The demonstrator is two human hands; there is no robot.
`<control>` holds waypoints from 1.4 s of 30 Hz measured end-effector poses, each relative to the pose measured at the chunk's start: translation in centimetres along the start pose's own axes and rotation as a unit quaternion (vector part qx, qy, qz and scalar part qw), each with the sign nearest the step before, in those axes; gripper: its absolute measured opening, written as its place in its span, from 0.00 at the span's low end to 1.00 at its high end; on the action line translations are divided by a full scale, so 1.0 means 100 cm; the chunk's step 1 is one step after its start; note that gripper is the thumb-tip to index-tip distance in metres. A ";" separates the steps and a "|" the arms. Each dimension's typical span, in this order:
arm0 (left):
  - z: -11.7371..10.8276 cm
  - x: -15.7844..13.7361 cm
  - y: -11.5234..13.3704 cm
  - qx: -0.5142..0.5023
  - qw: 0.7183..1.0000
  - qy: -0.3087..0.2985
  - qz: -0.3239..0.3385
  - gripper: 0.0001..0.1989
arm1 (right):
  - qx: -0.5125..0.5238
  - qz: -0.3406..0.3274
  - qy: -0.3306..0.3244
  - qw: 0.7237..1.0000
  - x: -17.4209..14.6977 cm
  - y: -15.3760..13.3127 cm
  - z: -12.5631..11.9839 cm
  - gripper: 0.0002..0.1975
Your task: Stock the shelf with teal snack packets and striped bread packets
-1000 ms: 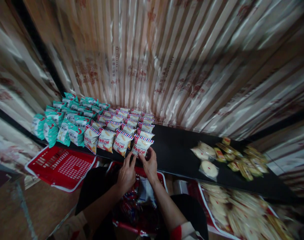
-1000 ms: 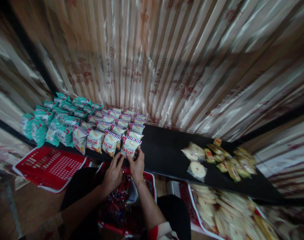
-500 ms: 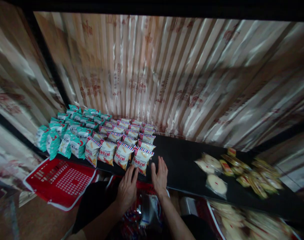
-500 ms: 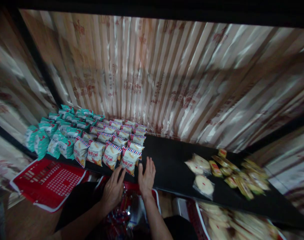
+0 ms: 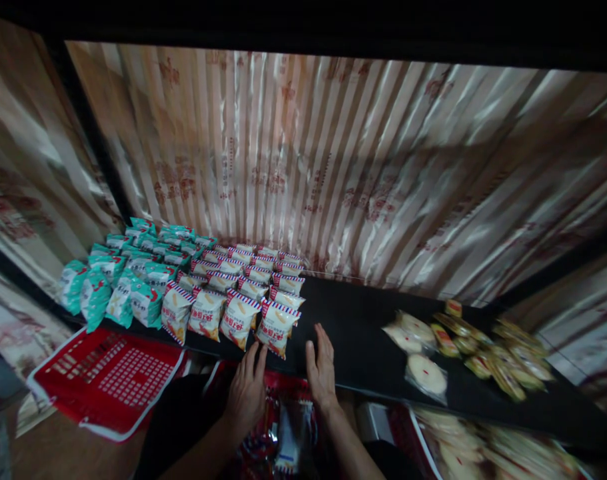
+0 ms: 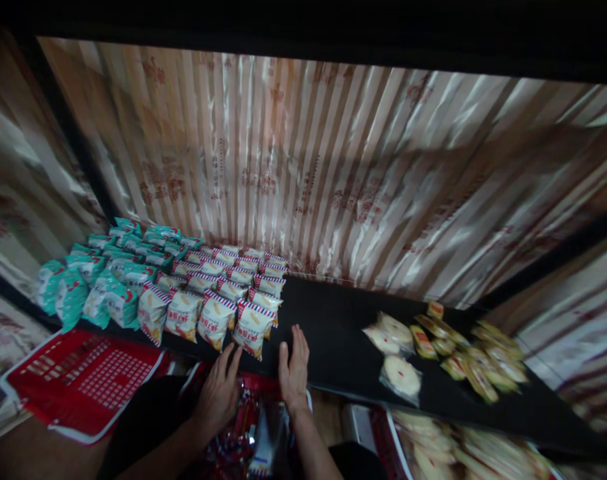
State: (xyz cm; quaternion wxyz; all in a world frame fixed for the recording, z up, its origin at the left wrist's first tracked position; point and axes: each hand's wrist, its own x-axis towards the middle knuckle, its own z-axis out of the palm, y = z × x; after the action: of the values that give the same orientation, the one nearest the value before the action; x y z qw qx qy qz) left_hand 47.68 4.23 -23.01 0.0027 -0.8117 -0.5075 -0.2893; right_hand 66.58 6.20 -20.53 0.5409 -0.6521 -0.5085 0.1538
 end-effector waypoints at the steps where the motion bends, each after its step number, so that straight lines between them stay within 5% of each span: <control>1: -0.002 -0.001 0.000 -0.002 1.000 0.000 0.005 0.37 | 0.004 -0.001 -0.003 1.000 -0.007 -0.003 -0.004 0.30; 9: -0.014 0.000 0.008 -0.018 0.998 -0.028 0.043 0.38 | -0.019 -0.031 -0.063 0.997 -0.071 -0.003 -0.020 0.23; 19: -0.023 0.025 0.019 -0.015 0.991 -0.133 -0.017 0.42 | -0.183 -0.084 -0.129 0.971 -0.062 -0.005 -0.015 0.22; 25: -0.035 0.021 0.018 -0.042 0.994 -0.100 0.009 0.38 | -0.181 -0.087 -0.101 0.974 -0.078 -0.011 -0.022 0.19; 28: -0.037 0.008 0.020 -0.057 0.992 -0.114 -0.001 0.34 | -0.203 -0.050 -0.140 0.968 -0.093 -0.006 -0.021 0.18; 35: -0.009 -0.040 0.017 -0.066 0.955 -0.279 -0.072 0.29 | -0.356 0.075 -0.304 0.880 -0.107 0.014 -0.004 0.24; 42: 0.011 -0.043 0.000 -0.095 0.883 -0.403 -0.220 0.25 | -0.394 0.162 -0.452 0.784 -0.115 0.035 0.013 0.27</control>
State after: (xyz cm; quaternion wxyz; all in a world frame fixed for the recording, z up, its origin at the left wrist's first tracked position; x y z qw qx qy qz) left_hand 46.85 1.05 -25.96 -0.3431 -0.7224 -0.5999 0.0228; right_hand 62.33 -2.27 -28.08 -0.0879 -0.7369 -0.5980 0.3027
